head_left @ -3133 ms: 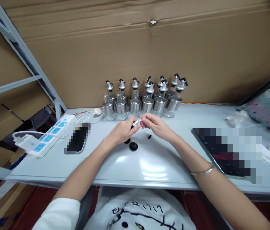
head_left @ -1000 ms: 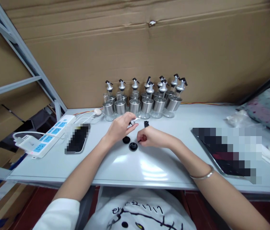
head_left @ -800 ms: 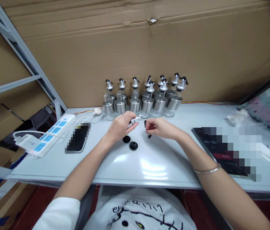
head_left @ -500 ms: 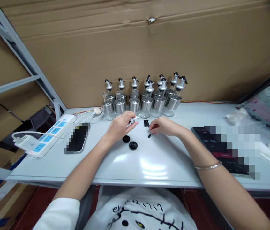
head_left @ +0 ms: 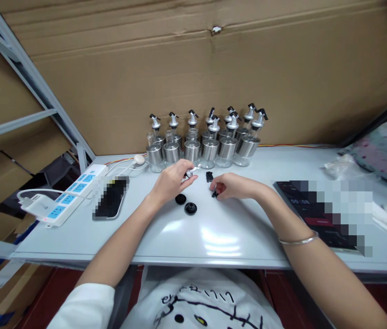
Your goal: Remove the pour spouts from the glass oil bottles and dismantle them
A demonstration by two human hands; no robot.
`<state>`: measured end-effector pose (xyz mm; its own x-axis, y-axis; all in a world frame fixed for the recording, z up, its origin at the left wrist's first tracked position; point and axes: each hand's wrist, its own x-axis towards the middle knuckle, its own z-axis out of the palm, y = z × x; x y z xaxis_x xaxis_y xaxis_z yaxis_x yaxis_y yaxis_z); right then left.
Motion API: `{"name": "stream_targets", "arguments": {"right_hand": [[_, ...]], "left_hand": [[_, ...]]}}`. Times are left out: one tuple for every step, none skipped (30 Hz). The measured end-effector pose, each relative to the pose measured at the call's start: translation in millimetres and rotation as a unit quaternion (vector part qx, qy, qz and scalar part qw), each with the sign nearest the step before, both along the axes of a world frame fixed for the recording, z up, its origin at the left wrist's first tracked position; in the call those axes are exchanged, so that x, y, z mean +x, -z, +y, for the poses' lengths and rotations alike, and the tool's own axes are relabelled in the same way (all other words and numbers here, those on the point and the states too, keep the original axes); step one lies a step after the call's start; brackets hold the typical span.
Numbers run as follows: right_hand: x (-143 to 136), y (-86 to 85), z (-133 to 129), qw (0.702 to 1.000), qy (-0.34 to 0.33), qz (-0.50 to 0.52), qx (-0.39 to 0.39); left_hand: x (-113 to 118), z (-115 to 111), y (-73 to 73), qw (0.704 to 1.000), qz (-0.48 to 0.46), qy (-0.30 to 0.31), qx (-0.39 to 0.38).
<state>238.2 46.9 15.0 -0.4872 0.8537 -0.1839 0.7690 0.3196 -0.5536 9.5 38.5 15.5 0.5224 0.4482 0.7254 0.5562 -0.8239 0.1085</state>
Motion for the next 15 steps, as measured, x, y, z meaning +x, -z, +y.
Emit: {"name": "stream_targets", "arguments": {"right_hand": [[-2, -0.2, 0, 1.000, -0.003, 0.001, 0.005], [-3, -0.3, -1, 1.000, -0.005, 0.003, 0.011], [-4, -0.4, -1, 1.000, -0.006, 0.004, 0.016], [-5, -0.5, -1, 1.000, -0.007, 0.006, 0.019], [-6, -0.8, -1, 1.000, -0.009, 0.007, 0.020], [-6, -1.2, -1, 1.000, -0.010, 0.008, 0.019], [-7, -1.7, -2, 1.000, -0.009, 0.008, 0.016], [-7, -2.2, -2, 1.000, -0.005, 0.008, 0.011], [-8, -2.8, -3, 1.000, 0.001, 0.005, 0.002], [-9, -3.2, -4, 1.000, 0.007, 0.002, -0.007], [-10, -3.4, -5, 1.000, 0.012, 0.001, -0.018], [-11, -3.4, -6, 1.000, 0.014, 0.000, -0.027], [-12, -3.2, -7, 0.999, 0.015, 0.001, -0.034], [-13, -3.0, -7, 0.999, 0.013, 0.004, -0.036], [-15, -2.8, -8, 0.999, 0.011, 0.008, -0.036]], "left_hand": [[0, 0, 0.1, 1.000, 0.001, 0.001, 0.002], [0, 0, 0.1, 1.000, 0.002, 0.001, 0.004], [0, 0, 0.2, 1.000, 0.003, 0.001, 0.006], [0, 0, 0.2, 1.000, 0.004, 0.002, 0.009], [0, 0, 0.3, 1.000, 0.005, 0.001, 0.010], [0, 0, 0.3, 1.000, 0.005, 0.001, 0.012], [1, 0, 0.3, 1.000, 0.006, 0.000, 0.013], [1, 0, 0.4, 1.000, 0.006, 0.000, 0.014], [1, 0, 0.4, 1.000, 0.005, 0.001, 0.016], [1, 0, 0.5, 1.000, 0.005, 0.001, 0.019], [1, 0, 0.6, 1.000, 0.004, 0.002, 0.021], [1, 1, 0.6, 1.000, 0.005, 0.002, 0.024], [1, 1, 0.6, 1.000, 0.005, 0.002, 0.027], [1, 1, 0.5, 1.000, 0.005, 0.001, 0.029], [1, 1, 0.4, 1.000, 0.005, 0.001, 0.030]]}}
